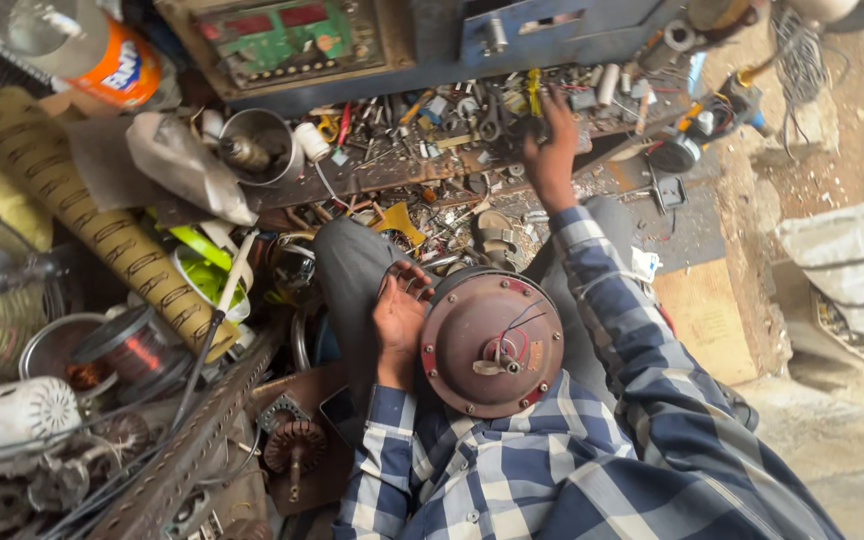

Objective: The person holds a circular electric motor on the lap and uses a screwdriver to tighten screws on the motor housing. The person also manipulates the motor's wires and a small terminal block while seated in a cluttered workshop.

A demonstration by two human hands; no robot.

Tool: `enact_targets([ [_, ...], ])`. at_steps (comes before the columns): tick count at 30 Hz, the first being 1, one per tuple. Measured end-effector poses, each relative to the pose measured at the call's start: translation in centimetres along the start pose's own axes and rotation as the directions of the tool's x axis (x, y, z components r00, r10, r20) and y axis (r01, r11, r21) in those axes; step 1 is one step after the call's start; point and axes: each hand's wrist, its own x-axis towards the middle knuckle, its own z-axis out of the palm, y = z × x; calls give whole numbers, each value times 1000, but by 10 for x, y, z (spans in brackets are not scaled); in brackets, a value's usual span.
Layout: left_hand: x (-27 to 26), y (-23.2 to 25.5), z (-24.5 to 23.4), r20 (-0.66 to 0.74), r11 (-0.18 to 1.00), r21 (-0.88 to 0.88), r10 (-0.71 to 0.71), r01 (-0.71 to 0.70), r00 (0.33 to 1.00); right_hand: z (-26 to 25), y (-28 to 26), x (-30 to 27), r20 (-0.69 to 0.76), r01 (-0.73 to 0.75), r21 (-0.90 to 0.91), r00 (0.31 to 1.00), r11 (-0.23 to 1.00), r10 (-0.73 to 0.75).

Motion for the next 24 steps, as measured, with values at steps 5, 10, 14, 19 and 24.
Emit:
enact_targets([
  [5, 7, -5, -13, 181, 994, -110, 22, -2, 983, -48, -32, -57, -21, -259, 185, 963, 948, 267],
  [10, -19, 4, 12, 181, 974, 195, 75, -111, 981, -135, -98, -141, 228, -610, 417, 788, 674, 572],
  [14, -58, 13, 52, 224, 857, 482, 80, -182, 971, -180, -137, -169, 461, -657, 492, 753, 571, 469],
  [19, -80, 15, 92, 153, 738, 662, 42, -134, 987, -189, -151, -162, 523, -596, 447, 779, 667, 346],
  [24, -88, 8, 110, 88, 730, 668, 114, -144, 990, -184, -150, -159, 506, -574, 406, 789, 711, 347],
])
